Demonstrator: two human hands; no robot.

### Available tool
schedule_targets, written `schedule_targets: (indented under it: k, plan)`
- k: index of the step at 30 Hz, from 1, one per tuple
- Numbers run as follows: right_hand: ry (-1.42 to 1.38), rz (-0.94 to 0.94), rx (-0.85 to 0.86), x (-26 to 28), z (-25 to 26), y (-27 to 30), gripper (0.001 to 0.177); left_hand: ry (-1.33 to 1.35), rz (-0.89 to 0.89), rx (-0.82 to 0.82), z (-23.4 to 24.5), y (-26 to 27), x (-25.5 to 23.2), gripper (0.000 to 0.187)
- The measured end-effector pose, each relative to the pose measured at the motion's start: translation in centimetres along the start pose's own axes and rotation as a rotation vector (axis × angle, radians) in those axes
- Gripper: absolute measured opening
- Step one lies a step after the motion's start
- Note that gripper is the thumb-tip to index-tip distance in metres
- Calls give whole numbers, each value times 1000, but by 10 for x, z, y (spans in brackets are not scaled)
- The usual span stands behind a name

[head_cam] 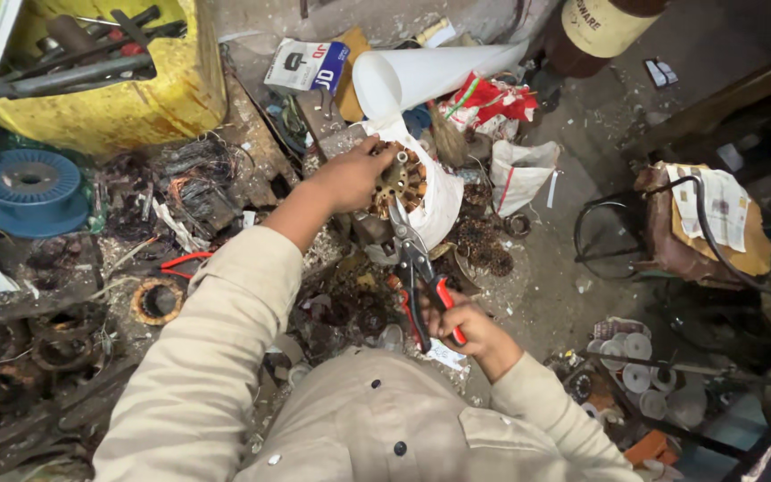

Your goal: The person uses pliers to remove copper windings from a circular stator core. They repeatedly grip and pull the wires, rotating the part as needed to access different sections. The removed copper pieces fall onto the cluttered work surface.

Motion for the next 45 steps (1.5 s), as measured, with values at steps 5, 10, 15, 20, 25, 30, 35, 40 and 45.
schedule_targets:
  k: [5, 10, 15, 20, 25, 30, 35, 40, 45]
  plan:
    - [-93, -150, -144, -7, 1, 6, 76, -49, 2, 13, -2, -5, 1, 87]
    - [-144, -244, -59, -12, -9, 7, 45, -61, 13, 27, -5, -2, 2, 90]
    - [864, -99, -306, -24, 34, -5, 32, -108, -18, -12, -11, -7, 4, 86]
    - [1180, 121, -161, -23, 46, -3, 31, -86, -47, -52, -11, -20, 10, 86]
    - [545, 62, -36, -17, 31, 46, 66, -78, -26, 30, -15, -29, 16, 79]
    - [169, -21, 21, -4, -2, 63, 86, -76, -52, -21, -15, -18, 13, 77]
    - [29, -42, 137, 7, -26, 46, 89, -49, -12, 9, -10, -12, 7, 82]
    - [-39, -71, 147, 24, -40, 40, 96, -103, 29, 34, -12, -14, 9, 86]
    - [-315, -152, 248, 54, -54, 40, 91, -96, -16, 6, -18, -20, 14, 84]
Point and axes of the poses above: each hand's wrist, its own y-axis away from the middle knuckle, its own z-axis out of the back of the hand, x = y × z, the point moved 5 cm from there along -y, towards the middle knuckle, and after that the axes turned 15 degrees about z, right-handed, at the moved point
